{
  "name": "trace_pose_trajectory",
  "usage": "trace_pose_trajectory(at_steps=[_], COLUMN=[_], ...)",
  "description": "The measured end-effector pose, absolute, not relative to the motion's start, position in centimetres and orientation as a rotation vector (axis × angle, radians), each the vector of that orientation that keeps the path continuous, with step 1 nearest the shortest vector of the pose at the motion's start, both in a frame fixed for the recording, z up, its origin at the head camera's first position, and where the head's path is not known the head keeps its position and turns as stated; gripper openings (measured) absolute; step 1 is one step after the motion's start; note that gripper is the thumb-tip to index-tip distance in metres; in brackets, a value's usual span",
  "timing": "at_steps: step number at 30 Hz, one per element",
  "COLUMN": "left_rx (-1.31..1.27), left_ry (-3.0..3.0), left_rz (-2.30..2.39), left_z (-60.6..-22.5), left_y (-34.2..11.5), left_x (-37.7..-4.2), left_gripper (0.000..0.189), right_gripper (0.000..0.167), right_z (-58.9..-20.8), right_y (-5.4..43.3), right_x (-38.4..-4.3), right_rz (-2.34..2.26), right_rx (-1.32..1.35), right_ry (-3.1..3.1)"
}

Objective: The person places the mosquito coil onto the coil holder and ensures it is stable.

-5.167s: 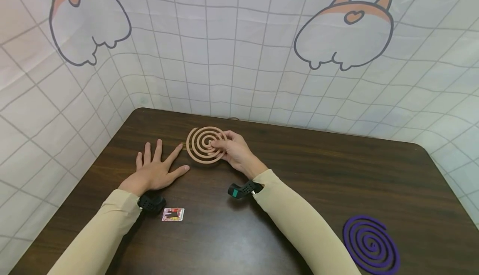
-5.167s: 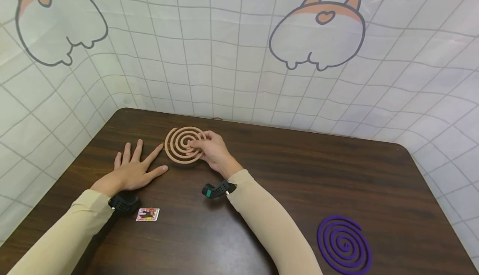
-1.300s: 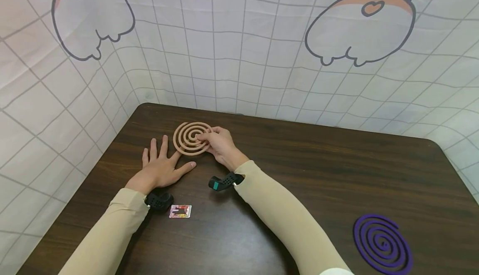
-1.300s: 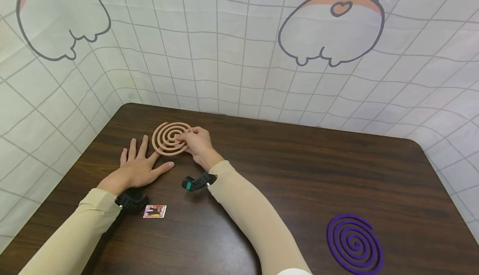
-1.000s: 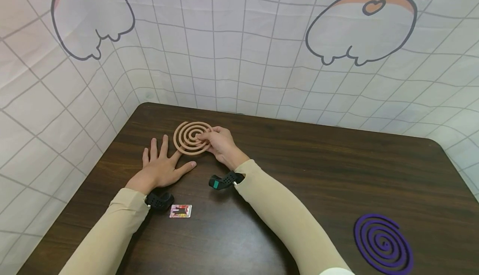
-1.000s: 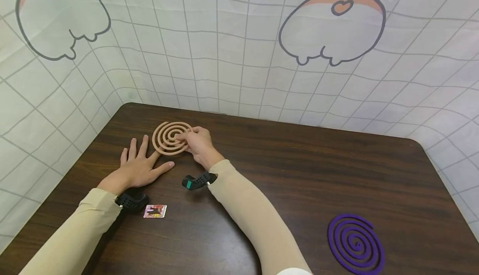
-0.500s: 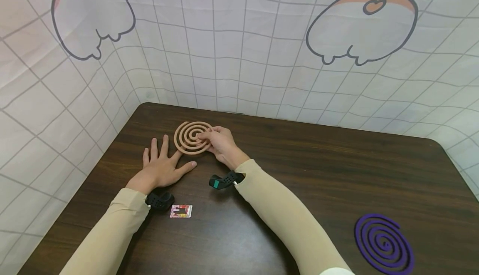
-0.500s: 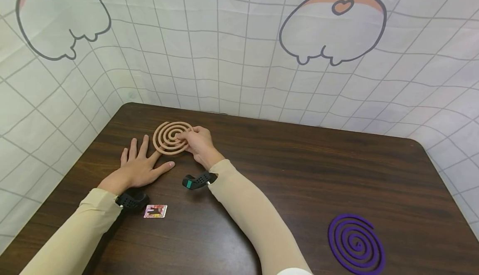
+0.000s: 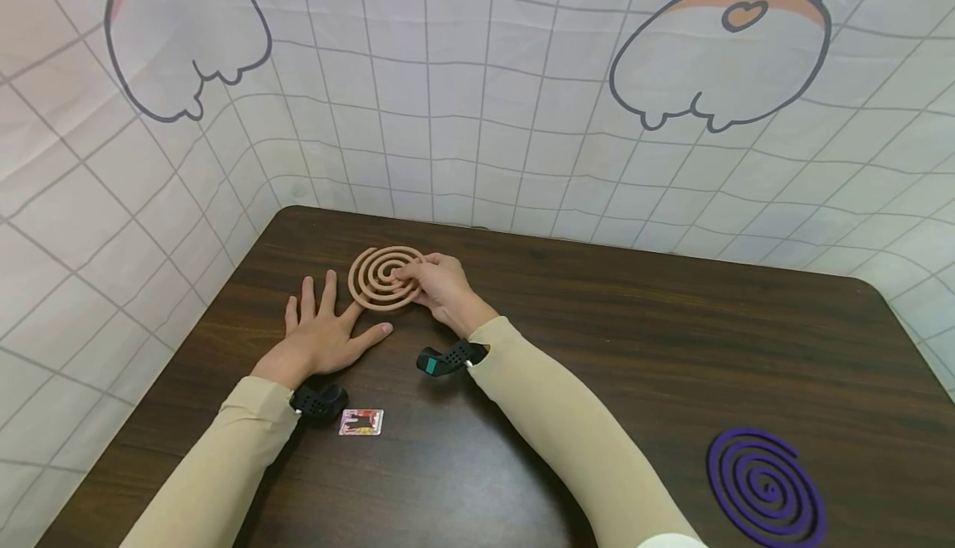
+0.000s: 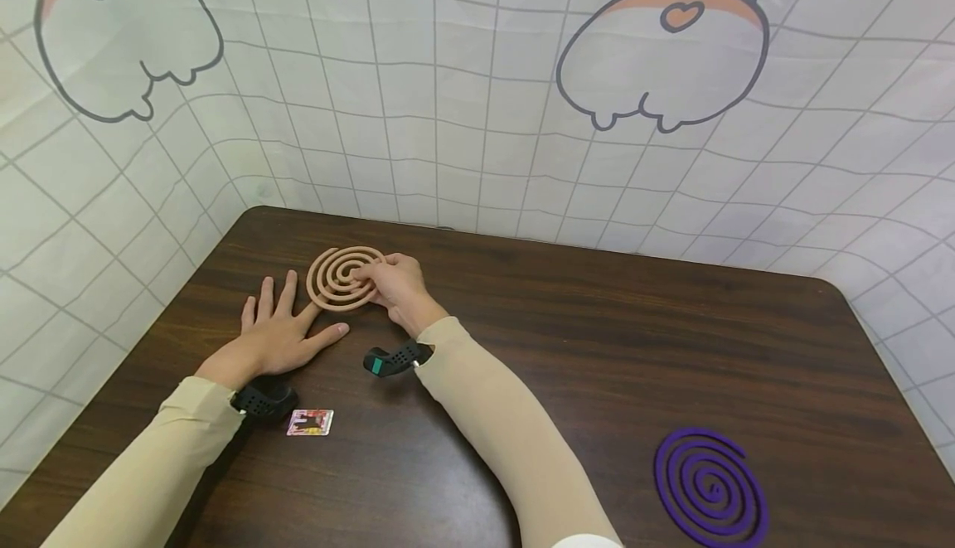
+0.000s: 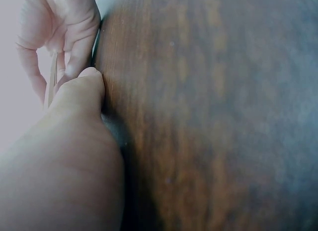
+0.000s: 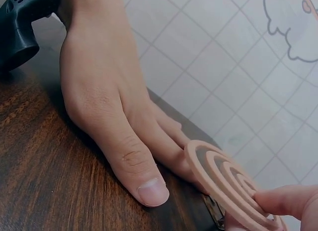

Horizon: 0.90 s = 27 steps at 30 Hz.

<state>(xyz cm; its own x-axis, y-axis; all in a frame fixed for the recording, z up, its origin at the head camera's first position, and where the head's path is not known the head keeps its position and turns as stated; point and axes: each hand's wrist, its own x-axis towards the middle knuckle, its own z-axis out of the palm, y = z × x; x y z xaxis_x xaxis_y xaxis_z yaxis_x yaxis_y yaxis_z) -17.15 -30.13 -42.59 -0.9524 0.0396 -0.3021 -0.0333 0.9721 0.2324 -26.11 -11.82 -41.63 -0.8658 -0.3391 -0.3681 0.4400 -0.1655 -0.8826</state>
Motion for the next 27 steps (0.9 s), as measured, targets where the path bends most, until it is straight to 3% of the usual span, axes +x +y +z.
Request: trace_pose_trajectory(at_steps=[27], left_rx=[0.000], left_ry=[2.804], left_rz=[0.346], left_z=[-42.48], left_y=[-30.06], left_x=[-17.17], left_gripper=[0.095], right_gripper=[0.019], right_z=[-41.67], right_y=[-11.74], right_x=[-26.14], right_rz=[-2.052], right_rx=[0.106], right_ry=[1.625])
